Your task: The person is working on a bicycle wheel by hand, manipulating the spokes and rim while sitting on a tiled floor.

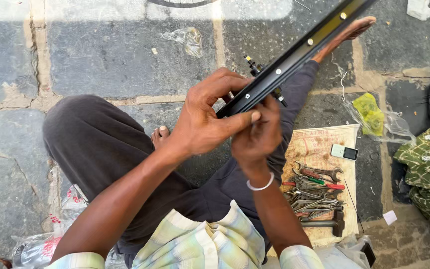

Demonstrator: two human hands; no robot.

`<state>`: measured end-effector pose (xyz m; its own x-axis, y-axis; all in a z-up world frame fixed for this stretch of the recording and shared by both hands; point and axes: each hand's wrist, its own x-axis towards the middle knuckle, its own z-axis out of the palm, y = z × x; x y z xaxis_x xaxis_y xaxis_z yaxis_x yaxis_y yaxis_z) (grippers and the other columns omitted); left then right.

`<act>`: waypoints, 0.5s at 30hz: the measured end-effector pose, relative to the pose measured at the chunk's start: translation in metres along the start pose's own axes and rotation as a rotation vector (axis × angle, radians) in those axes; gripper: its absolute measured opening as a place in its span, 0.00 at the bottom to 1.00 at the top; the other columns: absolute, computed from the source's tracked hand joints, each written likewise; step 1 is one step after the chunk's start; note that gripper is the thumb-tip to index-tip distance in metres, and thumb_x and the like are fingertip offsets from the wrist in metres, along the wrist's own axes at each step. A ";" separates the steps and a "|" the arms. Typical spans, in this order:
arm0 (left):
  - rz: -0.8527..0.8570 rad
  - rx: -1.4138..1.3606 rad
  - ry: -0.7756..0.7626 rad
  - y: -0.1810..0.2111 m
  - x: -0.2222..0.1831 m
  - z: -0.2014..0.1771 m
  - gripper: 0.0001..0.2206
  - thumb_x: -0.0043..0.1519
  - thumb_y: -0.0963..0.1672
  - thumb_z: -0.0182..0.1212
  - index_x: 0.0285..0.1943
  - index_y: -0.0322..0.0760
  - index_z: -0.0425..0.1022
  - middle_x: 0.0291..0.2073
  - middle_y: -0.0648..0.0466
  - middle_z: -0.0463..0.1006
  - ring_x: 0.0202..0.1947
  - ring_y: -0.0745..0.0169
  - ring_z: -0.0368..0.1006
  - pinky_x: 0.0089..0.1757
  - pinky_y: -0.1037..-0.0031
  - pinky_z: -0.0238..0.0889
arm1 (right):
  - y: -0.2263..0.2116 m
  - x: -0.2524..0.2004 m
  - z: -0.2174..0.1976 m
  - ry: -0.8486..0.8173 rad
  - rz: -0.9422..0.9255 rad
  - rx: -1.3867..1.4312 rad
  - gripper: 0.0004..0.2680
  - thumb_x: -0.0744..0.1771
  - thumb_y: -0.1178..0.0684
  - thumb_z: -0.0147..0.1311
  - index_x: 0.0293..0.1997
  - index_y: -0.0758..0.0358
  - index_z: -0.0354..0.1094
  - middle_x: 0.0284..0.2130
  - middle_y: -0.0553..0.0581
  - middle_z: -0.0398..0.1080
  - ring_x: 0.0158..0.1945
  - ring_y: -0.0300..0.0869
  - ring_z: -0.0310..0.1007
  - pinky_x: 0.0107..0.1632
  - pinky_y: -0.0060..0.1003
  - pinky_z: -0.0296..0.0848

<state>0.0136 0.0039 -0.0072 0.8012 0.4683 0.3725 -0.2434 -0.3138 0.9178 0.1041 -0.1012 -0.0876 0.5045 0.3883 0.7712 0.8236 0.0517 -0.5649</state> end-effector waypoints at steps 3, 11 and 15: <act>0.138 0.166 0.114 -0.006 -0.006 0.005 0.20 0.59 0.45 0.71 0.57 0.29 0.76 0.48 0.46 0.73 0.49 0.57 0.73 0.48 0.68 0.70 | 0.005 -0.010 -0.001 0.102 0.182 0.349 0.13 0.71 0.57 0.58 0.51 0.71 0.52 0.45 0.58 0.64 0.42 0.40 0.72 0.48 0.33 0.78; 0.064 0.184 0.168 -0.018 -0.017 0.012 0.23 0.63 0.46 0.71 0.64 0.29 0.75 0.49 0.49 0.76 0.48 0.60 0.77 0.48 0.71 0.73 | -0.008 -0.017 0.013 0.114 0.166 0.192 0.10 0.74 0.55 0.50 0.58 0.72 0.60 0.60 0.65 0.65 0.57 0.45 0.73 0.59 0.35 0.76; 0.084 0.005 0.069 -0.023 -0.016 0.005 0.22 0.66 0.45 0.71 0.67 0.30 0.73 0.53 0.48 0.75 0.51 0.59 0.76 0.48 0.71 0.73 | 0.002 -0.012 -0.011 -0.015 0.281 0.441 0.10 0.74 0.55 0.55 0.59 0.70 0.64 0.47 0.60 0.72 0.47 0.40 0.74 0.54 0.31 0.75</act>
<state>0.0086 -0.0003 -0.0348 0.7383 0.4962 0.4569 -0.3051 -0.3583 0.8823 0.1028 -0.1157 -0.0948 0.6839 0.4559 0.5696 0.4680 0.3248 -0.8219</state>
